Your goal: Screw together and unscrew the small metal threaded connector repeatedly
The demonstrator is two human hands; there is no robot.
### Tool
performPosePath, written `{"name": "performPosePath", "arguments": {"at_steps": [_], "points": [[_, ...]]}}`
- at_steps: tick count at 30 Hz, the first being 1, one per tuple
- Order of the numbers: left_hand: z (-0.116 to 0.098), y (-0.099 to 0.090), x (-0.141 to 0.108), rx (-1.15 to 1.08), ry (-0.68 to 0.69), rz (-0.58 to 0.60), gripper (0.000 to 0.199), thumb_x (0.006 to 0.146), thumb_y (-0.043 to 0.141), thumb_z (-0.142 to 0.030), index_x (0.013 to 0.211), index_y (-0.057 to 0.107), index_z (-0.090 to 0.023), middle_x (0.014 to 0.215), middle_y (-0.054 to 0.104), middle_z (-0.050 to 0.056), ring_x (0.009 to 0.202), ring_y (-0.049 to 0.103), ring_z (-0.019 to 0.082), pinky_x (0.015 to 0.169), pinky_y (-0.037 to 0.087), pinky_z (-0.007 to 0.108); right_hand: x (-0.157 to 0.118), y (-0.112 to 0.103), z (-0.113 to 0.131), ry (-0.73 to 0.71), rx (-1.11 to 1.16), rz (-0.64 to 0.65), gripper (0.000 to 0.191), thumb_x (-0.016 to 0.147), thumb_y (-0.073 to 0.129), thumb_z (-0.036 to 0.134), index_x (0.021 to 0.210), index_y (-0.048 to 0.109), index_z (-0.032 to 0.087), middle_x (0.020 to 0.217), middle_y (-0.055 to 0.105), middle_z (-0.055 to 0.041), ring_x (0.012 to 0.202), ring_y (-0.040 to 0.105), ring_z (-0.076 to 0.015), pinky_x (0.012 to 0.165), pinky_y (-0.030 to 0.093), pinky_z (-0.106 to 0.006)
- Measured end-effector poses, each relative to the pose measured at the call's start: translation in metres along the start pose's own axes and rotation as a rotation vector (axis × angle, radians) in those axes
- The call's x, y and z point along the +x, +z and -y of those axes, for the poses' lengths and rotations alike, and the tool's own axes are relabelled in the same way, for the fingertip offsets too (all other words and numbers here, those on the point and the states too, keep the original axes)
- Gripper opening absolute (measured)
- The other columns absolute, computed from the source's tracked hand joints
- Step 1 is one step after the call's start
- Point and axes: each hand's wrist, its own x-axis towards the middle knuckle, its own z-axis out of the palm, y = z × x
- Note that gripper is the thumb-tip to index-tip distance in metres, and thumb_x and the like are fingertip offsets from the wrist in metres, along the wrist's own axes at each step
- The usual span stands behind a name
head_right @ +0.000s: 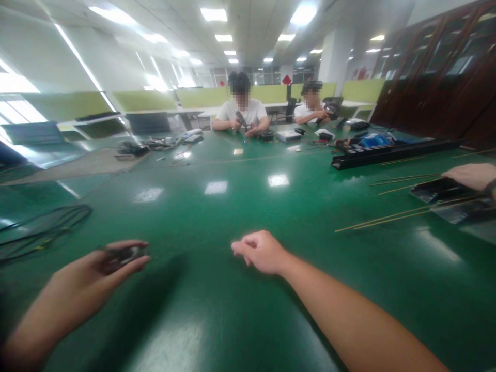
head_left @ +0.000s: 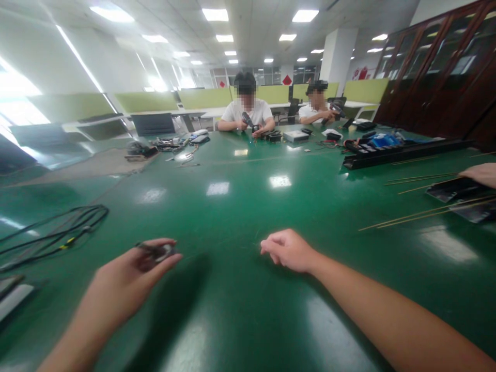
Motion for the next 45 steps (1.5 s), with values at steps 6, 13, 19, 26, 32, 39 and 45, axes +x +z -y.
{"name": "performPosePath", "arguments": {"at_steps": [6,13,19,26,32,39,45], "points": [[-0.076,0.100,0.015,-0.429,0.208,0.214,0.032,0.076,0.075,-0.038,0.102,0.069,-0.020,0.094,0.073,0.004,0.082,0.069,0.019,0.079,0.057,0.032,0.000,-0.001,-0.005,-0.059,0.199,-0.161,0.067,0.094,0.035,0.067,0.066,0.065,0.014,0.045,0.053,0.0007,0.035,0.043,-0.0085,0.038,0.029,-0.021],[-0.065,0.124,0.005,-0.517,0.332,0.234,0.023,0.079,0.070,-0.025,0.102,0.068,-0.023,0.107,0.069,0.004,0.102,0.064,0.020,0.097,0.050,0.037,0.003,-0.001,-0.007,-0.044,0.189,-0.205,0.071,0.093,0.033,0.071,0.057,0.059,0.016,0.044,0.051,0.0002,0.036,0.042,-0.0083,0.040,0.030,-0.021],[-0.063,0.125,0.006,-0.650,0.143,0.328,0.034,0.075,0.072,-0.026,0.108,0.063,-0.021,0.112,0.068,0.005,0.102,0.066,0.022,0.098,0.052,0.039,0.003,0.000,-0.011,-0.051,0.103,-0.145,0.072,0.094,0.033,0.071,0.059,0.061,0.015,0.048,0.054,-0.0004,0.040,0.045,-0.0088,0.043,0.033,-0.022],[-0.063,0.126,0.003,-0.775,0.127,0.375,0.025,0.073,0.072,-0.022,0.097,0.062,-0.020,0.113,0.067,0.004,0.104,0.066,0.021,0.096,0.051,0.036,-0.001,0.002,-0.011,-0.064,0.012,-0.142,0.071,0.096,0.033,0.069,0.061,0.063,0.015,0.049,0.053,0.0002,0.042,0.045,-0.0091,0.047,0.035,-0.023],[-0.065,0.126,0.004,-0.778,0.146,0.377,0.024,0.073,0.071,-0.020,0.095,0.063,-0.020,0.110,0.067,0.004,0.102,0.065,0.020,0.095,0.050,0.035,-0.004,0.002,-0.009,-0.078,-0.069,-0.112,0.069,0.097,0.033,0.066,0.062,0.064,0.015,0.050,0.053,0.0003,0.045,0.047,-0.0097,0.049,0.035,-0.022],[-0.065,0.125,0.004,-0.716,0.132,0.370,0.027,0.074,0.072,-0.021,0.100,0.064,-0.020,0.104,0.068,0.003,0.097,0.064,0.019,0.089,0.050,0.033,-0.004,0.002,-0.009,-0.076,-0.061,-0.125,0.069,0.098,0.033,0.064,0.062,0.064,0.015,0.050,0.053,0.0004,0.044,0.046,-0.0097,0.050,0.036,-0.023],[-0.066,0.125,0.003,-0.752,0.083,0.407,0.029,0.076,0.074,-0.028,0.100,0.061,-0.018,0.096,0.068,0.003,0.087,0.065,0.018,0.082,0.052,0.031,-0.004,0.001,-0.009,-0.072,-0.068,-0.119,0.068,0.098,0.034,0.064,0.062,0.064,0.015,0.050,0.053,0.0007,0.045,0.046,-0.0096,0.050,0.036,-0.022]]}}
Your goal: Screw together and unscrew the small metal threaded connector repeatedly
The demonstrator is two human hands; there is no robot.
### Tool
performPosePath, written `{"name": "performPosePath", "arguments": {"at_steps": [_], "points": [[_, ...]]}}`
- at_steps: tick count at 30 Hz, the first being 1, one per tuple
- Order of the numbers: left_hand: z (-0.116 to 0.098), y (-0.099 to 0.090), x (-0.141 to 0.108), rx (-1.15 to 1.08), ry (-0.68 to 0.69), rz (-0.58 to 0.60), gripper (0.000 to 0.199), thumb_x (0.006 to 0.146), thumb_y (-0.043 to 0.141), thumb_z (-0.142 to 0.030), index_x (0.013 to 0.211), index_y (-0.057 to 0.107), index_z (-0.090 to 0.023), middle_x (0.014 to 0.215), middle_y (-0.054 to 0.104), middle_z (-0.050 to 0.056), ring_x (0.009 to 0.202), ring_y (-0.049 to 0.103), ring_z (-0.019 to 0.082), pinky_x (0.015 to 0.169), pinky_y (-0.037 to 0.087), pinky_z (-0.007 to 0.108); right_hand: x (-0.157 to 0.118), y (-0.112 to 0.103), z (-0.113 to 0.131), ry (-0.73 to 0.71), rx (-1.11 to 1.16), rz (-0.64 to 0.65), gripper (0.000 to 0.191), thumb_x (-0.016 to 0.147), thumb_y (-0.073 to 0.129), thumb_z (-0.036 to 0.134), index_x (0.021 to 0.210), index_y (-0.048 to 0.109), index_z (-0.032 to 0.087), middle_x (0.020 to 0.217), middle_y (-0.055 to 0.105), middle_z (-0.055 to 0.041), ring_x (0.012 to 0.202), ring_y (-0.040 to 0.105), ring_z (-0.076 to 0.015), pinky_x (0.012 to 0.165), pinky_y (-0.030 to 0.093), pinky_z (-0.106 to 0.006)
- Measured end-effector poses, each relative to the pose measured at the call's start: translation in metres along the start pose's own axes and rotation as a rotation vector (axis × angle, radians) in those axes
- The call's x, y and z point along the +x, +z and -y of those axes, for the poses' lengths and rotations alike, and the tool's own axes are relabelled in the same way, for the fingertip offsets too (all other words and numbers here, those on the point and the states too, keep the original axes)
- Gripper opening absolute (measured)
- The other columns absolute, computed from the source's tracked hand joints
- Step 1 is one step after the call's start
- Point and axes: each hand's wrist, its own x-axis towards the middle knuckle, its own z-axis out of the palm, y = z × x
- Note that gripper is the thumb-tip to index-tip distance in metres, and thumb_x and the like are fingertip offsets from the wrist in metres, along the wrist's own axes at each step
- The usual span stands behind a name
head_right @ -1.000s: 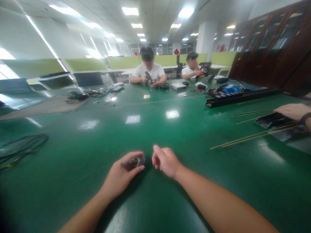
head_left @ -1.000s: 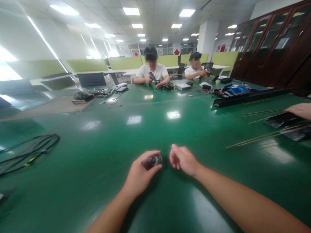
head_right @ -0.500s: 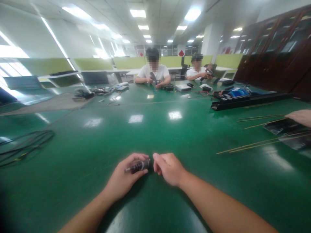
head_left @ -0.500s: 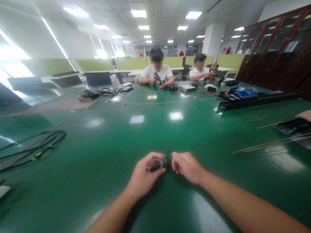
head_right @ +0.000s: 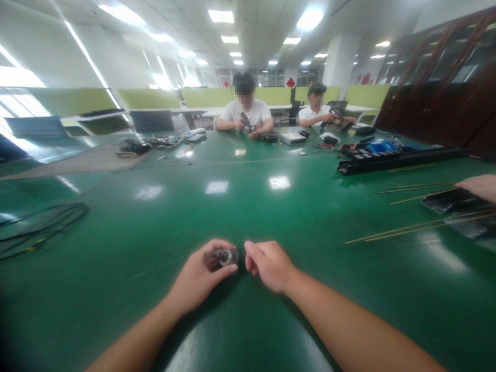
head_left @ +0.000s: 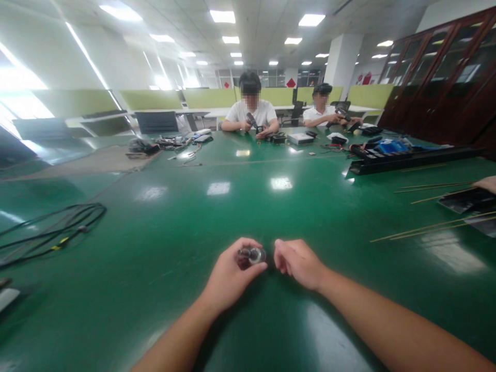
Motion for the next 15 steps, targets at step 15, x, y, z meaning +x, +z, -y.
{"name": "performPosePath", "arguments": {"at_steps": [15], "points": [[-0.0014,-0.0013,0.0005,0.074,0.044,-0.023,0.037,0.083,0.066,-0.043,0.114,0.068,-0.021,0.112,0.067,0.006,0.100,0.064,0.022,0.085,0.051,0.033,-0.0004,-0.0001,0.0014,-0.004,-0.009,0.005,0.069,0.098,0.032,0.065,0.062,0.064,0.014,0.050,0.053,0.0007,0.045,0.047,-0.0097,0.051,0.037,-0.022]]}}
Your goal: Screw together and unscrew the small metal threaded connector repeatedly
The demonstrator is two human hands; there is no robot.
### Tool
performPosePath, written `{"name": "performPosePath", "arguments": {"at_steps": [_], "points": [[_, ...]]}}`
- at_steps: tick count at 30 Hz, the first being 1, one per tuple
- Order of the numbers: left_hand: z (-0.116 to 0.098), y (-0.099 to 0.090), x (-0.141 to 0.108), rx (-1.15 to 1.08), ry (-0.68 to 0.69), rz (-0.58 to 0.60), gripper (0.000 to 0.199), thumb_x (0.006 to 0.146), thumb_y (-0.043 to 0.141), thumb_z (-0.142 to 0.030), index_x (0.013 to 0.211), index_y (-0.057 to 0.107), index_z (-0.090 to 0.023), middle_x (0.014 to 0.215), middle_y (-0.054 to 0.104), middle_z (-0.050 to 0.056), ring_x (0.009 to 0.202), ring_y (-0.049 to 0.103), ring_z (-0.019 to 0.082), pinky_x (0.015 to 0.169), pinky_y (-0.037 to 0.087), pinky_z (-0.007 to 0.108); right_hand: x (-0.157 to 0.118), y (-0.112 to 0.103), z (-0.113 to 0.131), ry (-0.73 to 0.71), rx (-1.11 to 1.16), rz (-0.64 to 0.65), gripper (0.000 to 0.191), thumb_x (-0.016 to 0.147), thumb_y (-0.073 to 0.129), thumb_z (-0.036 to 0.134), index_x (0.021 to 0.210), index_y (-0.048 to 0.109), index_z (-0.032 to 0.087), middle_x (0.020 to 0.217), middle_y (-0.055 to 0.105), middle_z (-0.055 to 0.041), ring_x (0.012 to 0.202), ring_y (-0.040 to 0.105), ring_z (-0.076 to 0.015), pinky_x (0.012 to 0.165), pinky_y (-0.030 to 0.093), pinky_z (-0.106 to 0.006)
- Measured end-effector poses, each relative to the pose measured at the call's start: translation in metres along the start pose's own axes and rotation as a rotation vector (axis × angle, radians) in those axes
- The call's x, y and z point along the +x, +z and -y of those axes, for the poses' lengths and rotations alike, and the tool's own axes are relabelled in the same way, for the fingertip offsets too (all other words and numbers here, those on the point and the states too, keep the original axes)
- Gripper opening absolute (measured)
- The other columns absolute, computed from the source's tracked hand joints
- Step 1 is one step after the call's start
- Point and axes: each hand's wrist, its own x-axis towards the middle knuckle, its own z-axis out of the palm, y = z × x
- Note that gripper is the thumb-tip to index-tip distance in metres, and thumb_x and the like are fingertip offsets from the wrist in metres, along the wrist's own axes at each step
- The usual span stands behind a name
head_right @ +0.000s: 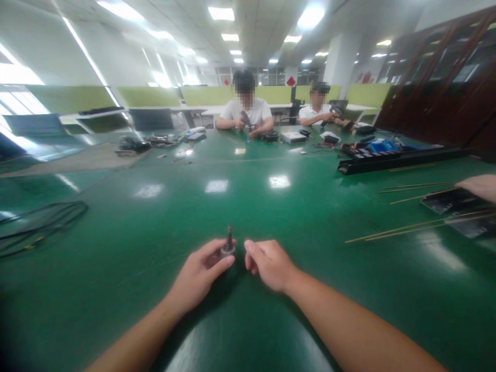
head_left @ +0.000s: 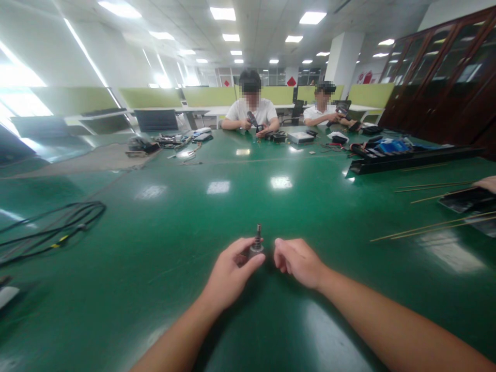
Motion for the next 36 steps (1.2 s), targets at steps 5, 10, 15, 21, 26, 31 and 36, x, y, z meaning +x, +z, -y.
{"name": "performPosePath", "arguments": {"at_steps": [5,10,15,21,26,31,36], "points": [[0.006,0.002,0.001,-0.077,0.002,-0.101,0.041,0.079,0.072,-0.039,0.114,0.066,-0.018,0.108,0.068,0.008,0.097,0.066,0.022,0.087,0.054,0.035,-0.001,-0.001,0.001,0.009,-0.013,0.005,0.069,0.098,0.032,0.065,0.063,0.064,0.015,0.051,0.054,0.0006,0.045,0.047,-0.0100,0.052,0.037,-0.023],[0.002,-0.001,0.000,0.070,0.157,-0.254,0.023,0.075,0.076,-0.028,0.096,0.072,-0.021,0.100,0.065,0.005,0.094,0.063,0.020,0.081,0.055,0.030,-0.001,-0.001,0.001,0.011,-0.017,0.001,0.069,0.098,0.033,0.065,0.063,0.065,0.015,0.051,0.054,0.0006,0.045,0.047,-0.0099,0.051,0.037,-0.023],[0.003,-0.003,-0.001,0.177,0.253,-0.325,0.017,0.077,0.072,-0.022,0.094,0.071,-0.022,0.102,0.064,0.004,0.095,0.062,0.018,0.087,0.053,0.032,-0.001,0.000,-0.001,0.013,0.043,-0.005,0.068,0.099,0.031,0.064,0.064,0.063,0.015,0.052,0.055,0.0001,0.045,0.047,-0.0095,0.050,0.037,-0.023],[0.001,-0.001,-0.002,0.231,0.324,-0.310,0.012,0.080,0.069,-0.019,0.092,0.069,-0.021,0.099,0.066,0.005,0.095,0.062,0.019,0.089,0.050,0.033,-0.002,0.000,0.001,-0.026,0.094,-0.016,0.052,0.101,0.035,0.053,0.077,0.061,0.015,0.054,0.055,0.0018,0.046,0.047,-0.0092,0.050,0.037,-0.021],[-0.002,0.000,-0.003,0.227,0.333,-0.298,0.013,0.080,0.069,-0.019,0.092,0.069,-0.021,0.097,0.065,0.004,0.093,0.061,0.018,0.086,0.049,0.031,-0.006,-0.002,0.010,-0.003,0.039,0.039,0.037,0.087,0.066,0.041,0.115,0.058,0.018,0.060,0.056,0.0061,0.050,0.048,-0.0095,0.050,0.036,-0.020],[0.000,0.001,-0.004,0.226,0.324,-0.245,0.014,0.078,0.068,-0.016,0.091,0.069,-0.021,0.095,0.063,0.004,0.090,0.060,0.018,0.082,0.048,0.030,-0.007,0.000,0.012,-0.034,-0.044,0.032,0.047,0.077,0.072,0.023,0.121,0.054,0.020,0.064,0.055,0.0066,0.054,0.049,-0.0098,0.053,0.038,-0.021],[-0.003,0.003,-0.005,0.223,0.325,-0.203,0.012,0.078,0.068,-0.017,0.090,0.069,-0.020,0.092,0.063,0.004,0.086,0.060,0.018,0.078,0.048,0.030,-0.006,0.002,0.009,-0.082,-0.123,-0.007,0.039,0.074,0.070,0.016,0.111,0.058,0.021,0.083,0.063,0.0011,0.058,0.052,-0.0094,0.056,0.041,-0.021]]}}
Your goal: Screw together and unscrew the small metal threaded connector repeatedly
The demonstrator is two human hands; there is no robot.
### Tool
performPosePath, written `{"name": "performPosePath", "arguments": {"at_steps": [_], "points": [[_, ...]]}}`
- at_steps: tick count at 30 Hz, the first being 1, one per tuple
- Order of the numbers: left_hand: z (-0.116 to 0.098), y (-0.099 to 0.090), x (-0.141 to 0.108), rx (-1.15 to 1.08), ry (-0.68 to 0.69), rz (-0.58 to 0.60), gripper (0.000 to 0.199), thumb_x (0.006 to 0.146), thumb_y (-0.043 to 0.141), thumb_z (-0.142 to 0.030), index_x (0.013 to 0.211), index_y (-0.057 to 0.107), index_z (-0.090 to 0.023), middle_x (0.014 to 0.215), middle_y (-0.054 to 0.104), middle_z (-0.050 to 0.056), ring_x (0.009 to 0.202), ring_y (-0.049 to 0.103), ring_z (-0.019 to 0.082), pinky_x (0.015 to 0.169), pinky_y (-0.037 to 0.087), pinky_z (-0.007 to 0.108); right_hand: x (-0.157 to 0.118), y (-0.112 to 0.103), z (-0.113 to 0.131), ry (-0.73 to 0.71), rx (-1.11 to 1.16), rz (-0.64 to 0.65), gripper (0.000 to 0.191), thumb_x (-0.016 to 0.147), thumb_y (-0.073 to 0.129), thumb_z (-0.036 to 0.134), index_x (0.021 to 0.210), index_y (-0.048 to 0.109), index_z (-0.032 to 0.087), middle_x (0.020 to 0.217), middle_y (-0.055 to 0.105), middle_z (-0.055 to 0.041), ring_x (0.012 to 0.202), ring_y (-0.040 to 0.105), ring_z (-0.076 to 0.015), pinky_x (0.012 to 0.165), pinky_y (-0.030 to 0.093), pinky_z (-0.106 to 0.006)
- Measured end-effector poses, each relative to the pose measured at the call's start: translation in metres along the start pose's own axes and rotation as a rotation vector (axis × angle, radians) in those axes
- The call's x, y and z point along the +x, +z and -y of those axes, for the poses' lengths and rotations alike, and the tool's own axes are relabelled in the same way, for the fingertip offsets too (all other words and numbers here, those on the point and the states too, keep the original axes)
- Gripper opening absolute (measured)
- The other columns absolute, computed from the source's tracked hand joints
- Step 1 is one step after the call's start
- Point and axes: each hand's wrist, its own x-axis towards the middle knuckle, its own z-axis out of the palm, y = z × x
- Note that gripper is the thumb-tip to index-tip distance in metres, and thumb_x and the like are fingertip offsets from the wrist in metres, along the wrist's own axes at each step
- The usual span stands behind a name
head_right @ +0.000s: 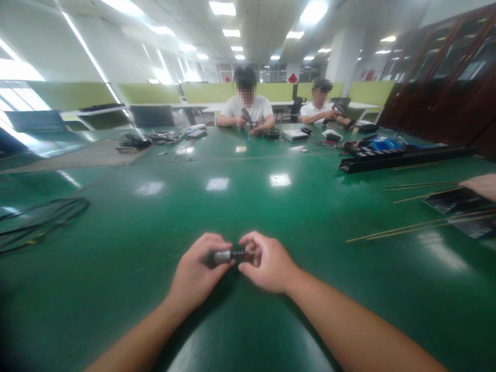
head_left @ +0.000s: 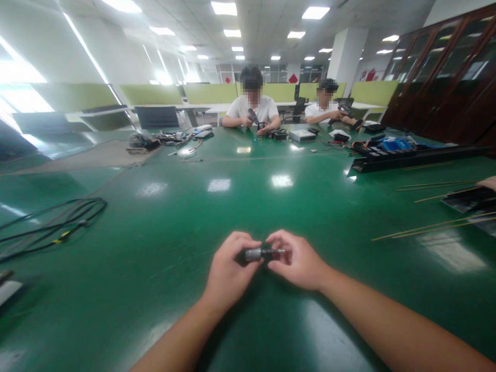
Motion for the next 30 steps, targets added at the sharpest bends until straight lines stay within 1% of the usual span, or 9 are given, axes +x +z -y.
{"name": "performPosePath", "arguments": {"at_steps": [4,8,12,16,21,30], "points": [[-0.002,0.000,0.000,-0.011,0.001,0.017,0.010,0.078,0.067,-0.016,0.087,0.068,-0.020,0.091,0.062,0.004,0.086,0.060,0.018,0.078,0.047,0.029,0.000,0.000,-0.001,-0.015,-0.031,0.006,0.035,0.074,0.069,0.014,0.107,0.060,0.021,0.086,0.064,0.0004,0.058,0.052,-0.0098,0.056,0.042,-0.022],[-0.002,0.001,-0.001,-0.003,0.001,0.028,0.011,0.077,0.068,-0.014,0.087,0.067,-0.019,0.092,0.062,0.003,0.087,0.059,0.017,0.078,0.046,0.028,-0.001,0.001,-0.002,-0.039,-0.010,-0.006,0.032,0.074,0.067,0.012,0.104,0.061,0.021,0.088,0.063,-0.0005,0.060,0.052,-0.0104,0.056,0.043,-0.022],[-0.001,0.001,0.000,-0.005,0.013,0.048,0.010,0.078,0.069,-0.016,0.087,0.067,-0.020,0.090,0.062,0.003,0.086,0.059,0.017,0.077,0.046,0.028,-0.001,0.002,-0.002,-0.093,0.011,-0.034,0.031,0.074,0.066,0.010,0.103,0.062,0.020,0.092,0.064,-0.0022,0.066,0.056,-0.0125,0.058,0.045,-0.023],[-0.001,0.000,-0.001,0.005,0.027,0.035,0.010,0.079,0.068,-0.018,0.089,0.067,-0.020,0.091,0.062,0.004,0.086,0.059,0.018,0.077,0.046,0.028,0.000,0.000,0.002,-0.140,-0.036,-0.058,0.025,0.074,0.065,0.009,0.096,0.064,0.019,0.091,0.065,-0.0031,0.072,0.059,-0.0145,0.062,0.046,-0.024],[-0.001,0.000,-0.001,0.001,0.047,0.016,0.010,0.078,0.069,-0.016,0.088,0.066,-0.020,0.090,0.062,0.003,0.085,0.059,0.017,0.076,0.045,0.026,0.000,-0.001,0.004,-0.155,-0.059,-0.060,0.023,0.074,0.067,0.010,0.095,0.065,0.020,0.090,0.065,-0.0029,0.072,0.059,-0.0147,0.063,0.047,-0.024],[-0.004,0.000,-0.001,-0.016,0.049,0.049,0.010,0.079,0.069,-0.014,0.088,0.067,-0.020,0.091,0.062,0.003,0.086,0.059,0.016,0.076,0.045,0.026,0.000,-0.002,0.009,-0.178,-0.091,-0.049,0.014,0.077,0.070,0.016,0.090,0.067,0.019,0.085,0.065,-0.0034,0.076,0.060,-0.0170,0.068,0.047,-0.027]]}}
